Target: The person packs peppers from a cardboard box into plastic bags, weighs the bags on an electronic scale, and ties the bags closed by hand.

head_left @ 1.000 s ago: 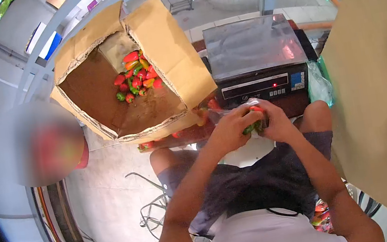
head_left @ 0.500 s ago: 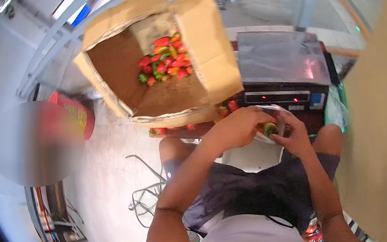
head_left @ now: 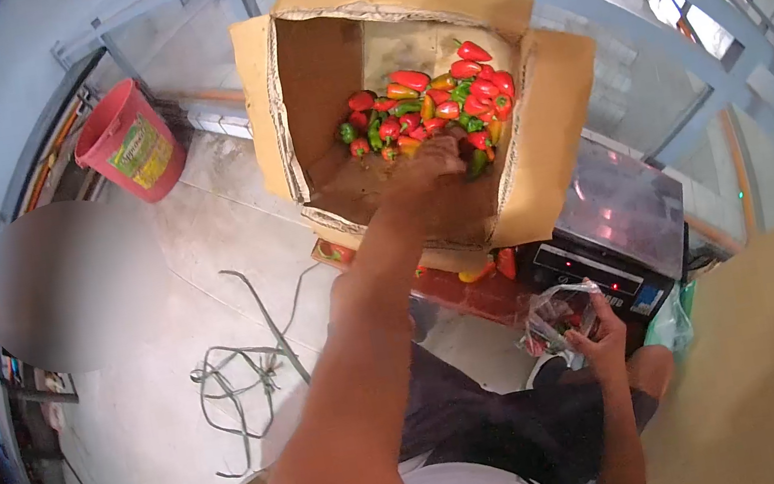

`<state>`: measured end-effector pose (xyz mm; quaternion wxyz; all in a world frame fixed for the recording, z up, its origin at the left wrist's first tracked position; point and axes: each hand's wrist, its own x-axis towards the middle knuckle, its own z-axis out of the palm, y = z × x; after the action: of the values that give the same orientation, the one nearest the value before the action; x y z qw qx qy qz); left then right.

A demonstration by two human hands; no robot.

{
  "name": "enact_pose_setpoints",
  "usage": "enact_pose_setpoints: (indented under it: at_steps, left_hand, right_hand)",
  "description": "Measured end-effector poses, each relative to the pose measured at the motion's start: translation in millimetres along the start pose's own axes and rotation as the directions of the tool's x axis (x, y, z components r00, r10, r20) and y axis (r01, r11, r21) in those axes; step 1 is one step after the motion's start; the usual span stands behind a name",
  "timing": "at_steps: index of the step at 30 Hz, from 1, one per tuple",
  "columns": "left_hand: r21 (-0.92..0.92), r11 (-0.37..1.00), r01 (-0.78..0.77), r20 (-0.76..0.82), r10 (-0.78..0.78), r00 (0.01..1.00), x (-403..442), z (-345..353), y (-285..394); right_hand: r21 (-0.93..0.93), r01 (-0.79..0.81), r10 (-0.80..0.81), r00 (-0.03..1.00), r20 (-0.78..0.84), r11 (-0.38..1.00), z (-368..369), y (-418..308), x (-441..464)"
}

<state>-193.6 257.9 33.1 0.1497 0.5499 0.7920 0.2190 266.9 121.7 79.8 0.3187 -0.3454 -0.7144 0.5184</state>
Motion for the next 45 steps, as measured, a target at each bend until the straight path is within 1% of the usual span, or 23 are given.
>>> enact_pose_setpoints:
  at_steps: [2, 4, 6, 8, 9, 11, 13, 15, 18, 22, 25, 28, 30, 31, 34, 35, 37, 39, 41, 42, 43, 44, 45]
  left_hand:
    - [0.019, 1.000, -0.003, 0.045, 0.002, 0.999, 24.7, 16.5, -6.3]
    - [0.070, 0.984, -0.163, 0.140, 0.152, 0.978, 40.1, 16.9, -11.6]
    - [-0.097, 0.988, -0.122, 0.515, 0.154, 0.843, 9.0, -55.9, 36.7]
    - [-0.189, 0.982, 0.011, 0.383, 0.063, 0.921, 7.9, -45.1, 51.3]
    - [-0.100, 0.976, 0.195, 0.477, -0.125, 0.870, 19.3, -33.8, 53.2]
    - [0.017, 0.998, 0.053, 0.393, -0.056, 0.918, 54.3, 17.9, 26.9]
    - [0.071, 0.997, -0.042, 0.382, 0.011, 0.924, 61.1, 21.6, 32.5]
    - [0.052, 0.995, -0.087, 0.449, 0.055, 0.892, 67.2, 23.4, 34.9]
    - [-0.087, 0.995, -0.054, 0.516, 0.091, 0.852, 64.3, 21.1, 29.1]
    - [0.023, 0.999, -0.038, 0.469, 0.023, 0.883, 58.3, 14.5, 29.2]
    - [0.083, 0.996, -0.031, 0.453, -0.010, 0.891, 52.2, 11.7, 32.3]
    - [0.116, 0.993, -0.018, 0.450, -0.037, 0.892, 35.2, -2.7, 42.0]
    - [0.126, 0.992, -0.003, 0.451, -0.055, 0.891, 16.3, -21.8, 55.4]
    - [0.124, 0.992, 0.015, 0.459, -0.071, 0.886, 2.3, -35.4, 64.3]
    - [0.080, 0.992, 0.093, 0.484, -0.120, 0.867, -42.0, -83.5, 88.2]
    - [0.030, 0.989, 0.142, 0.497, -0.138, 0.857, -56.8, -98.6, 90.3]
    - [-0.086, 0.961, 0.264, 0.520, -0.182, 0.834, -76.4, -114.1, 78.5]
    - [-0.379, 0.833, 0.402, 0.515, -0.171, 0.840, -86.3, -113.0, 34.7]
    - [-0.693, 0.540, 0.477, 0.501, -0.114, 0.858, -111.7, -126.8, 12.6]
    - [-0.813, 0.428, 0.395, 0.389, -0.106, 0.915, -139.9, -150.7, 30.8]
    - [-0.884, 0.285, 0.371, 0.383, -0.014, 0.924, -154.1, -158.5, 24.9]
    - [-0.921, 0.155, 0.358, 0.369, 0.050, 0.928, -172.3, -165.4, 33.2]
    - [-0.937, 0.090, 0.337, 0.346, 0.117, 0.931, -189.9, -166.2, 44.6]
  right_hand:
    - [0.037, -0.057, 0.057, 0.998, 0.008, 0.998, 4.3, -9.2, 1.5]
    - [0.109, -0.098, 0.098, 0.995, 0.006, 0.989, 8.4, -16.0, 2.6]
    - [0.137, -0.128, 0.128, 0.992, 0.011, 0.982, 10.7, -17.6, 4.9]
    - [0.161, -0.146, 0.145, 0.989, 0.018, 0.976, 12.2, -15.5, 6.4]
    - [0.171, -0.155, 0.154, 0.988, 0.022, 0.973, 12.1, -12.3, 6.0]
    - [0.156, -0.159, 0.156, 0.987, 0.032, 0.975, 9.2, -5.9, 5.2]
    - [0.102, -0.140, 0.137, 0.990, 0.041, 0.985, 3.8, -1.5, 5.2]
    - [0.051, -0.084, 0.082, 0.996, 0.041, 0.995, 2.0, -1.4, 6.9]
    - [0.026, -0.069, 0.068, 0.997, 0.045, 0.997, 2.0, 2.6, 2.6]
    - [0.158, -0.132, 0.127, 0.991, 0.037, 0.979, 5.5, -5.0, 3.7]
    - [0.173, -0.131, 0.128, 0.991, 0.023, 0.976, 5.1, -2.6, 3.3]
    - [0.153, -0.129, 0.125, 0.991, 0.038, 0.980, 4.3, -11.7, 7.3]
    - [0.021, -0.055, 0.054, 0.997, 0.047, 0.998, -0.1, -11.3, 8.5]
    - [-0.044, -0.023, 0.025, 0.998, 0.054, 0.999, -1.9, -12.0, 7.2]
    - [0.210, -0.070, 0.068, 0.998, 0.015, 0.975, 2.5, -20.9, 5.8]
    - [0.087, -0.037, 0.035, 0.999, 0.022, 0.996, -1.2, -23.6, 5.4]
    - [0.121, -0.045, 0.043, 0.999, 0.017, 0.992, -1.3, -29.2, 3.0]
    - [0.121, -0.034, 0.034, 0.999, 0.005, 0.992, -4.0, -17.7, -3.7]
    - [-0.019, -0.016, 0.016, 1.000, -0.002, 1.000, -7.5, -22.9, -5.3]
    - [-0.092, -0.019, 0.018, 1.000, -0.011, 0.996, -10.6, -27.2, -5.4]
    - [-0.222, -0.016, 0.011, 1.000, -0.024, 0.975, -12.9, -39.0, -6.4]
    - [-0.246, -0.060, 0.055, 0.998, -0.030, 0.967, -13.1, -47.6, -6.9]
    - [-0.267, -0.103, 0.098, 0.995, -0.033, 0.958, -10.7, -54.2, -6.4]
